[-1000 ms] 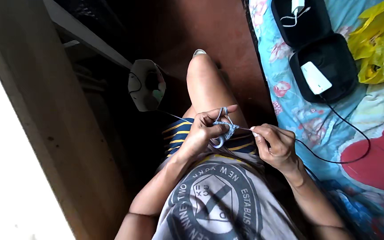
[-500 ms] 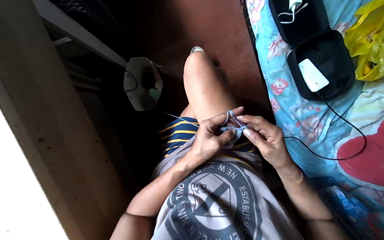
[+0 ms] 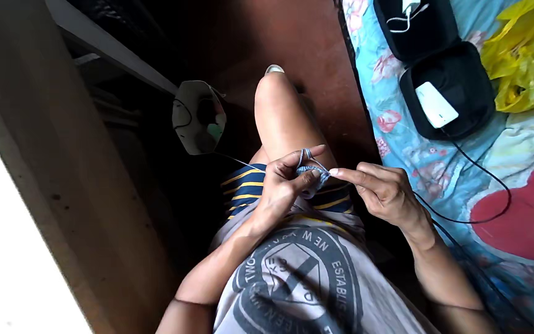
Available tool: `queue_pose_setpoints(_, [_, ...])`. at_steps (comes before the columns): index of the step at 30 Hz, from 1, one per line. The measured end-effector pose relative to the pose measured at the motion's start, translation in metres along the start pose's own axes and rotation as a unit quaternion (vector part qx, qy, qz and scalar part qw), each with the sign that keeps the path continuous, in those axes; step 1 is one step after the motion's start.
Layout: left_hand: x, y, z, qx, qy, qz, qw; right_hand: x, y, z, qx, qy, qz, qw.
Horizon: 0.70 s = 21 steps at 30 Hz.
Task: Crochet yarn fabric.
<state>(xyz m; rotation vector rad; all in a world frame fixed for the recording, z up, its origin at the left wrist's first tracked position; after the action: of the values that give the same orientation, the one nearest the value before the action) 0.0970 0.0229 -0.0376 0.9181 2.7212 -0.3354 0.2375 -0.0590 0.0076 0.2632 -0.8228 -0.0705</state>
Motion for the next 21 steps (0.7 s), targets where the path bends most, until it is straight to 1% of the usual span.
queue_pose_setpoints(4, [0.0,0.0,0.001,0.004,0.013,-0.006,1.0,0.001,-0.001,0.007,0.023,-0.057,0.008,0.998])
queue_pose_setpoints(10, [-0.001,-0.001,0.002,-0.004,0.024,-0.006,1.0,0.001,-0.007,0.011,0.012,-0.109,0.002,0.994])
queue_pose_setpoints(18, [-0.002,-0.001,0.003,-0.006,0.03,-0.014,0.999,-0.003,-0.012,0.015,-0.009,-0.135,-0.016,0.991])
queue_pose_setpoints(21, [0.0,-0.002,0.003,-0.012,0.023,-0.027,0.999,-0.002,-0.013,0.013,-0.015,-0.134,-0.018,0.991])
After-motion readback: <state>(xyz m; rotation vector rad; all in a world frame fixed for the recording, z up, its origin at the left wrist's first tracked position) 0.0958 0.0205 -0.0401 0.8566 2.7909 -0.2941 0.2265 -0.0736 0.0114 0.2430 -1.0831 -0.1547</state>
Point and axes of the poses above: each hand's wrist, its own y-axis towards the middle knuckle, its own x-axis out of the back of the hand, z = x × y, the point moved 10 cm from there along y, towards the middle knuckle, and after that the axes turned 4 degrees about -x, right-handed, at the moved point
